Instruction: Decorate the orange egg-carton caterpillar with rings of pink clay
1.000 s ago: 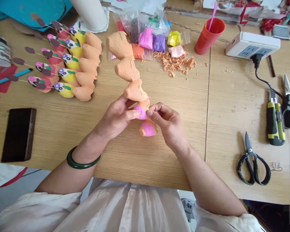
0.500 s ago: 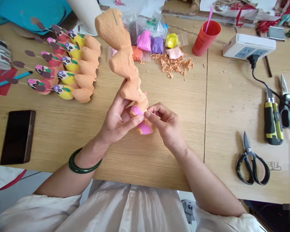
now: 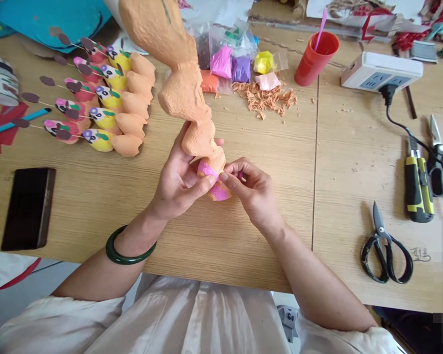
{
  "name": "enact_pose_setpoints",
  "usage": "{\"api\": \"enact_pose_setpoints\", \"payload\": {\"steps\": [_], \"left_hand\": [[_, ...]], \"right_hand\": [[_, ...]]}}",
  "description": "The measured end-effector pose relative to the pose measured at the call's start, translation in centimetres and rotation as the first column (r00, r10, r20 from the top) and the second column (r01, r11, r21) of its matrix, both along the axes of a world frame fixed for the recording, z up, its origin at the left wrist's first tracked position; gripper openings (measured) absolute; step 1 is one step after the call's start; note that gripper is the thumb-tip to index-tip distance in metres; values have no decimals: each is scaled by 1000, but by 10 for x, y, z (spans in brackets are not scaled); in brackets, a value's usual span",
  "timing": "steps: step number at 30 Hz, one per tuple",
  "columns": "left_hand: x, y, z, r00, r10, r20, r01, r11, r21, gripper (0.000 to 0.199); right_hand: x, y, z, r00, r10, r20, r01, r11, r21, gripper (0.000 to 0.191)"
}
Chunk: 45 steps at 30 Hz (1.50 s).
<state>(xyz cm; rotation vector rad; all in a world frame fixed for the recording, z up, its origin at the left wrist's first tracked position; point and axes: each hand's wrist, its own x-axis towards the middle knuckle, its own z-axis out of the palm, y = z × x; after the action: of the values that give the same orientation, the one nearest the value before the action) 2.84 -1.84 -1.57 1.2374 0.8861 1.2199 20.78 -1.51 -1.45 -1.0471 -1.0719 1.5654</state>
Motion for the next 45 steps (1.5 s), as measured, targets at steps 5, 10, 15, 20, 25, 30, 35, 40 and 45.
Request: {"api": "enact_pose_setpoints", "payload": {"steps": [5,10,15,20,25,30,35,40,45], "left_hand": [[0,2,7,987,103,122,-88,988,-128,70],[-4,7,4,977,58,203,-14,977,-215,57],[-5,8,6,975,24,220,27,973,-228,47],[-6,9,10,967,-23,255,96,956,-278,35],[-9,10,8,960,-53,273,134,950,-283,25],[-10,11,8,970,-77,230,136,957,-255,21],[-14,15,7,969,-95,230,152,957,-246,24],[-17,15,2,975,-64,213,123,954,-274,32],[-14,13,4,976,-27,216,89,955,-282,25]], "right_hand": [[1,0,0,1000,2,11,-2,1000,-9,30],[0,1,1,998,12,56,-12,1000,-9,34],[1,2,3,999,19,45,-19,1000,-7,28],[3,5,2,999,44,14,-43,997,-61,33],[4,5,4,999,34,14,-33,996,-78,35],[4,4,5,998,56,-12,-57,993,-101,33],[5,3,4,996,91,-10,-92,989,-112,33],[4,4,5,996,85,-3,-85,991,-100,32],[4,4,9,998,58,19,-56,993,-106,37]]}}
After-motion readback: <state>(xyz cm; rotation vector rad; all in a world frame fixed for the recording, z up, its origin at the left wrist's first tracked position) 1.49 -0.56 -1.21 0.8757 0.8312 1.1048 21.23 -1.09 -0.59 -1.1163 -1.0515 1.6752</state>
